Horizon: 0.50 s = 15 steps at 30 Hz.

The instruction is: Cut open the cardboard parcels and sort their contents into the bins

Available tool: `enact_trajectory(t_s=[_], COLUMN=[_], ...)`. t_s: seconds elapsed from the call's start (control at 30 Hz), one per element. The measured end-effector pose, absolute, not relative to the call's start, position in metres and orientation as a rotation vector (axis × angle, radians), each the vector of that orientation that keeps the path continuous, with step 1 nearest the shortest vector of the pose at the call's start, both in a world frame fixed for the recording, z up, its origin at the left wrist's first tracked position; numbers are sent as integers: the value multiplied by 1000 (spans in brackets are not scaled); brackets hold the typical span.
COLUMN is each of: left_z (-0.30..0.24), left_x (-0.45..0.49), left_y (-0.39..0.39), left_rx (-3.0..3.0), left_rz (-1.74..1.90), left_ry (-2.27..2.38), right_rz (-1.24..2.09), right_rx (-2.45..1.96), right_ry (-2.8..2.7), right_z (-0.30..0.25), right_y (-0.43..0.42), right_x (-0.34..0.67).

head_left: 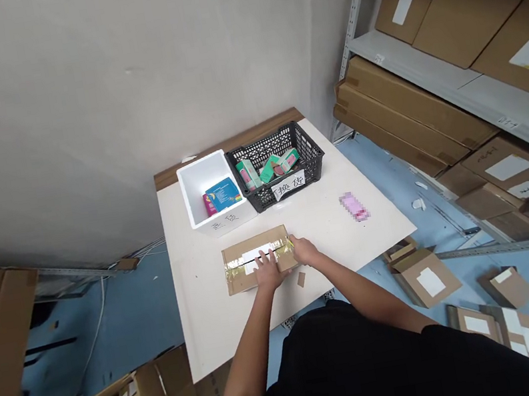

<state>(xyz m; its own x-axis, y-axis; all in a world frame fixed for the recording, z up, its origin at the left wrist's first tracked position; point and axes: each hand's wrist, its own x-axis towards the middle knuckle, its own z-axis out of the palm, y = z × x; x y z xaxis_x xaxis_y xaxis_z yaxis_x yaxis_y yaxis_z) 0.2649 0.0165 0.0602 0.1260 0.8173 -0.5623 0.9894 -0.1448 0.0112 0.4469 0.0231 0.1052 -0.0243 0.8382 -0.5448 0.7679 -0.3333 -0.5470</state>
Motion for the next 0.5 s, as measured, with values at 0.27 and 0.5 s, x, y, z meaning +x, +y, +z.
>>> enact_trajectory(t_s=[0.27, 0.5], left_z=[56, 55], left_x=[265, 266], left_y=[13, 14], left_rx=[2020, 2018], left_rz=[-574, -592], left_ry=[1758, 1766], right_rz=[1248, 1327], right_rx=[-2115, -2079], right_ry=[-1866, -1793], right_z=[106, 106], right_y=[5, -5], right_x=[449, 453])
